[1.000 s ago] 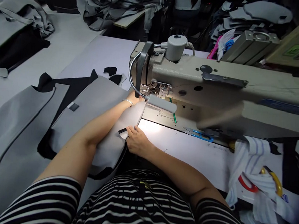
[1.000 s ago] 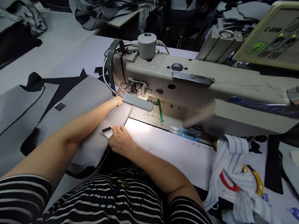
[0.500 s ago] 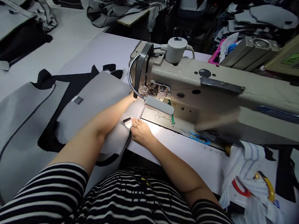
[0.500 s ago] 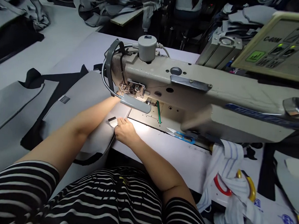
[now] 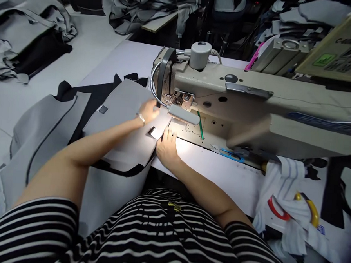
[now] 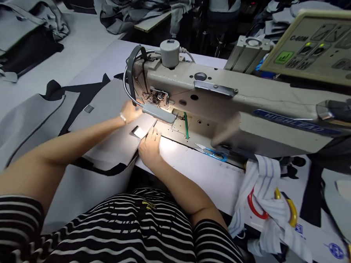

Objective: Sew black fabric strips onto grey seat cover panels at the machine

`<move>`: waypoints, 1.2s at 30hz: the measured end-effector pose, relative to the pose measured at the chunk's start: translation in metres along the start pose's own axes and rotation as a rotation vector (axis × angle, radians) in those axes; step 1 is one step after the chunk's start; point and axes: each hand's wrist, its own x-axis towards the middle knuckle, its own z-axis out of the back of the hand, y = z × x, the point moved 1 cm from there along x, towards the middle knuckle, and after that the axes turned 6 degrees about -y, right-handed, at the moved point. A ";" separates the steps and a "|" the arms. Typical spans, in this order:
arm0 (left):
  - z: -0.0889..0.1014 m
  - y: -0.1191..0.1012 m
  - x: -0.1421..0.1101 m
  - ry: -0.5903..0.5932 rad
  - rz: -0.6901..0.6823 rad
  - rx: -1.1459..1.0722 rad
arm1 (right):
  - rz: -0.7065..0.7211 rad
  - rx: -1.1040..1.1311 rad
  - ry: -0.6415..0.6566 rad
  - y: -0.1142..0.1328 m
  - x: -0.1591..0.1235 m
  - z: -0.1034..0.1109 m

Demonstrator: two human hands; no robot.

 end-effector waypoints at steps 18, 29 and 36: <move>-0.013 -0.027 -0.088 0.476 -0.152 0.659 | 0.589 0.234 -0.074 0.032 -0.026 -0.020; 0.008 -0.018 -0.079 0.385 -0.100 0.315 | 0.575 0.159 -0.008 0.036 -0.032 -0.011; -0.021 -0.011 -0.098 0.339 -0.087 0.282 | 0.665 0.214 0.049 0.030 -0.030 -0.005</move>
